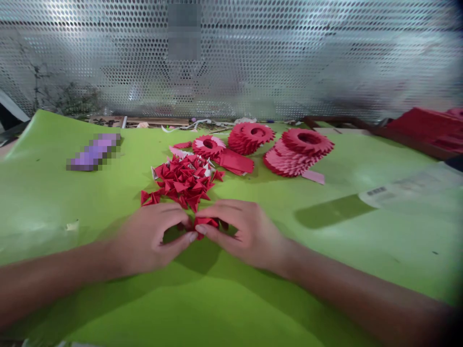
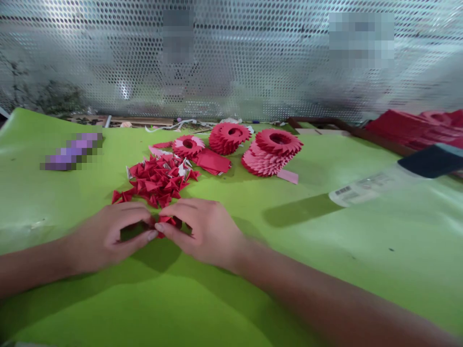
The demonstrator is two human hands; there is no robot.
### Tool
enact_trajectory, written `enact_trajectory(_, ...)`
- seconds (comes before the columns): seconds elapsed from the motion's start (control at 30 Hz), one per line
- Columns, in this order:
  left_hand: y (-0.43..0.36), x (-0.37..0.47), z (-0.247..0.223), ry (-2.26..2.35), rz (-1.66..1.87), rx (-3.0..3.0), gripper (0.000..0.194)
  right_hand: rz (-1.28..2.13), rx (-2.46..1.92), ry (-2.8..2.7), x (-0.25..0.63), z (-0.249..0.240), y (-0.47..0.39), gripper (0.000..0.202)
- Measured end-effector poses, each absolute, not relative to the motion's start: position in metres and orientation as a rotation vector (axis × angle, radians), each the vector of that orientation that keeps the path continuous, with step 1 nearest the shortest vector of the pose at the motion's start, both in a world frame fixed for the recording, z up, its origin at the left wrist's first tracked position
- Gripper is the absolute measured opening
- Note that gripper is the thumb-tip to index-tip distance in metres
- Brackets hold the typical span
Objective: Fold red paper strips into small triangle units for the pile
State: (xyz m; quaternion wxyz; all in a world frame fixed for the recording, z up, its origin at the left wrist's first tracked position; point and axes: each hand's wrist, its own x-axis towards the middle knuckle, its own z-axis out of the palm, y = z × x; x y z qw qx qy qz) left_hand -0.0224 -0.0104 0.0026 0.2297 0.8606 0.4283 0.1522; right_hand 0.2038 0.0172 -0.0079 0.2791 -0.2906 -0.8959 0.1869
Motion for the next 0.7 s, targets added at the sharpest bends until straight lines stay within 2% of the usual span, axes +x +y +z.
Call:
enact_trajectory(0.2, -0.009, -0.023, 0.004, 1.213, 0.449, 2.307, 0.031, 0.426, -0.869, -2.331, 0.202, -0.006, 0.015, 0.024)
enact_trajectory(0.37, -0.009, -0.024, 0.001, 1.216, 0.485, 2.294, 0.024, 0.499, -0.897, -2.309, 0.200, -0.004, 0.014, 0.023)
enact_trajectory(0.47, -0.008, -0.025, 0.000, 1.235, 0.559, 2.265, 0.022, 0.747, -0.957, -2.230, 0.199, 0.000, 0.011, 0.026)
enact_trajectory(0.57, -0.007, -0.027, -0.002, 1.222, 0.660, 2.269, 0.025, 1.050, -1.021, -2.111, 0.199, 0.004, 0.011, 0.040)
enact_trajectory(0.7, -0.007, -0.027, -0.004, 1.164, 0.702, 2.283, 0.028, 1.256, -1.036, -2.043, 0.199, 0.006, 0.012, 0.056)
